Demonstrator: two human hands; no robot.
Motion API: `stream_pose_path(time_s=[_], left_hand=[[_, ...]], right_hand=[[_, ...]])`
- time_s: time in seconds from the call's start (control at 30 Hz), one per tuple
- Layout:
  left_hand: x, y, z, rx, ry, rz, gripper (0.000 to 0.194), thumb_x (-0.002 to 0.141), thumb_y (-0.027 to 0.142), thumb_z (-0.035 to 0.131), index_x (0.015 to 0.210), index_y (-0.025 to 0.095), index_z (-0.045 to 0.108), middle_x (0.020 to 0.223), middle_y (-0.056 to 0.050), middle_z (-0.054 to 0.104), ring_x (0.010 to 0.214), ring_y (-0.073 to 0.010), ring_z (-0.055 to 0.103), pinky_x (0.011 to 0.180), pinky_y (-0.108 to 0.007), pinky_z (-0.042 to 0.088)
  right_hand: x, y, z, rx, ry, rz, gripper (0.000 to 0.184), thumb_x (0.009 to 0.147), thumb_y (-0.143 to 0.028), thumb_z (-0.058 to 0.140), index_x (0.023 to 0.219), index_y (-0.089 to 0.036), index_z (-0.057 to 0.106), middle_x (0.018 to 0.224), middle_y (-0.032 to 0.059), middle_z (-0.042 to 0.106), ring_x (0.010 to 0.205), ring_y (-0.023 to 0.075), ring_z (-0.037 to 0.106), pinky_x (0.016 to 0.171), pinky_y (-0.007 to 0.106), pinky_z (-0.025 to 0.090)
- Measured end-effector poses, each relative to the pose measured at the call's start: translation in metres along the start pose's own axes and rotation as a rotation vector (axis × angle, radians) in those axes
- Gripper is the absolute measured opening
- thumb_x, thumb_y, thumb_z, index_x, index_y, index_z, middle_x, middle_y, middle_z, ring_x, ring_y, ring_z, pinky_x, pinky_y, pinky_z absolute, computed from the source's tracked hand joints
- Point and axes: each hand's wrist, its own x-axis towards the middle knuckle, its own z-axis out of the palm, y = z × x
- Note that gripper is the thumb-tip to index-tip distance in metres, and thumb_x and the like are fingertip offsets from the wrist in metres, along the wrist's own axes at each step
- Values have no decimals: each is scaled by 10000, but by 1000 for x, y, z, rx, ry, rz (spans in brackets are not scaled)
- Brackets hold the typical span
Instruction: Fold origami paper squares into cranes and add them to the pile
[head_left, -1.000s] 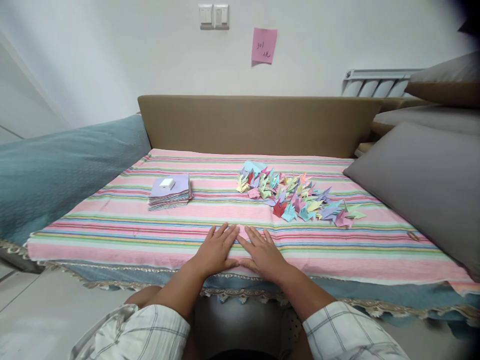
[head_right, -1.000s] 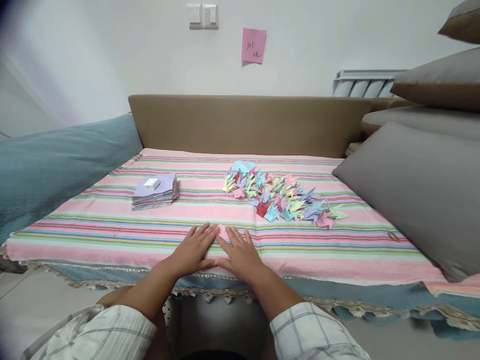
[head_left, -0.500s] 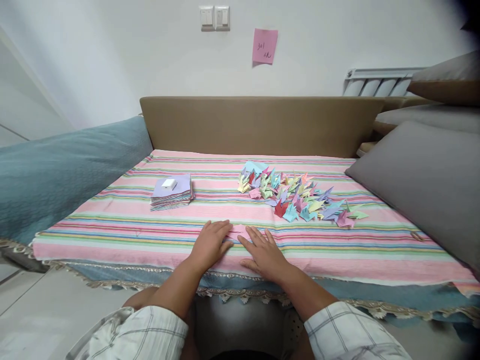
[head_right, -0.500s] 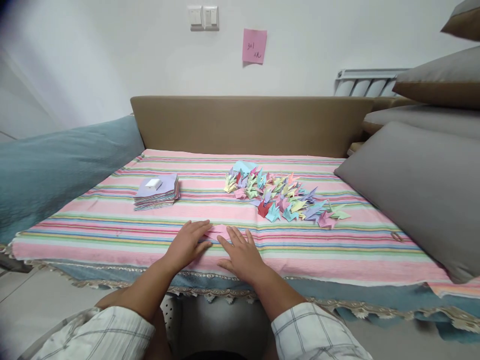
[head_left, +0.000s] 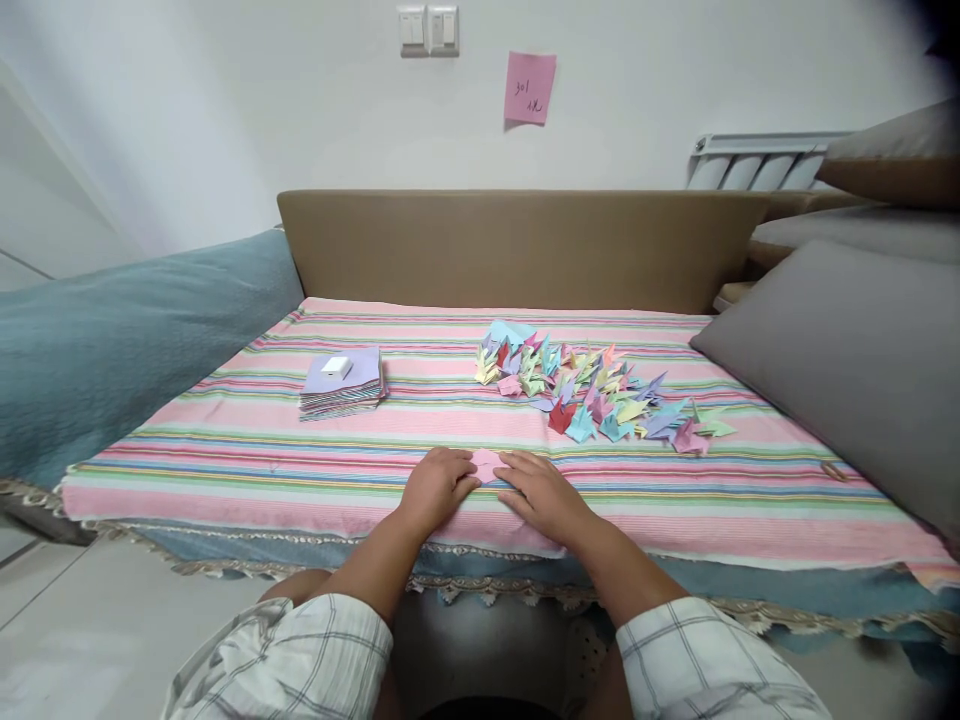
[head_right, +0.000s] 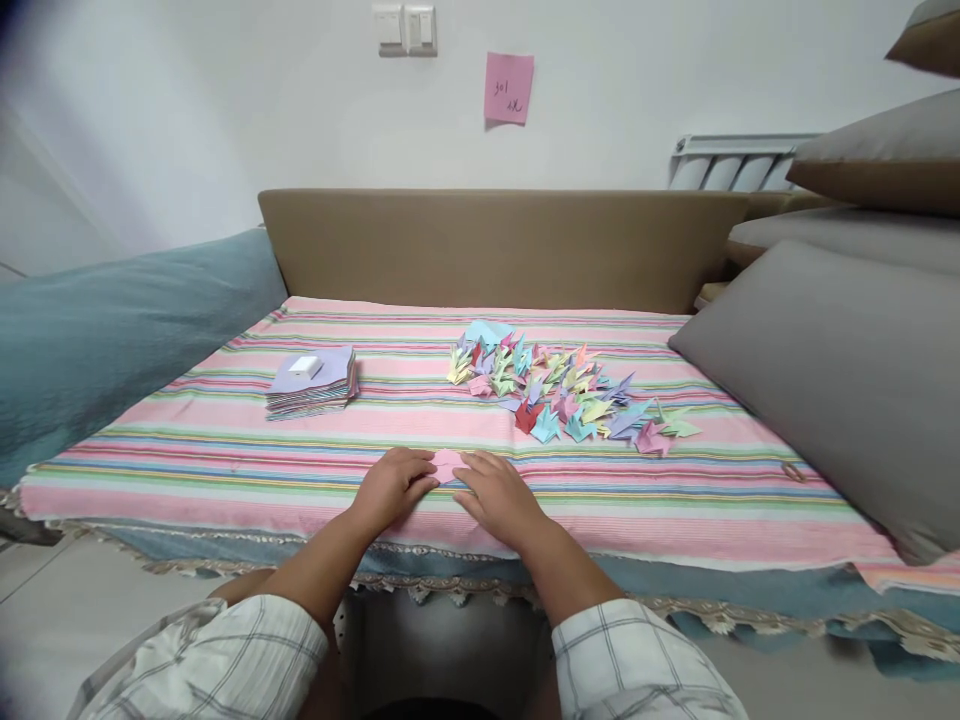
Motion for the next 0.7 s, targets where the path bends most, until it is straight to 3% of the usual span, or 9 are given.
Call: stream_pose_path(time_s=[0.13, 0.37, 0.53, 0.7], left_hand=[[2, 3, 5, -26, -13, 47, 138, 794, 302, 604, 847, 207, 689, 958, -56, 698, 947, -207, 607, 847, -362, 457], [4, -1, 4, -33, -6, 39, 147, 787, 319, 613, 831, 202, 692, 969, -56, 697, 916, -204, 617, 826, -358, 460], [4, -2, 5, -43, 10, 40, 130, 777, 300, 628, 818, 195, 692, 955, -62, 701, 919, -203, 621, 820, -349, 460], [4, -3, 5, -46, 7, 35, 124, 766, 301, 641, 802, 194, 693, 949, -65, 703, 915, -206, 624, 820, -349, 461]], right_hand=[[2, 2, -1, 30, 106, 22, 193, 844, -307, 535, 995, -245, 638, 1109, 56, 637, 1051, 214, 529, 964, 420, 296], [6, -2, 3, -5, 200, 101, 108, 826, -319, 574, 891, -266, 641, 1001, 23, 667, 979, 206, 524, 989, 470, 142], [9, -3, 2, -33, 187, 98, 99, 829, -318, 576, 856, -246, 639, 956, 25, 662, 919, 200, 514, 872, 393, 241], [10, -1, 3, -1, 142, 82, 91, 840, -286, 559, 852, -231, 631, 948, 26, 643, 890, 183, 525, 814, 346, 270]])
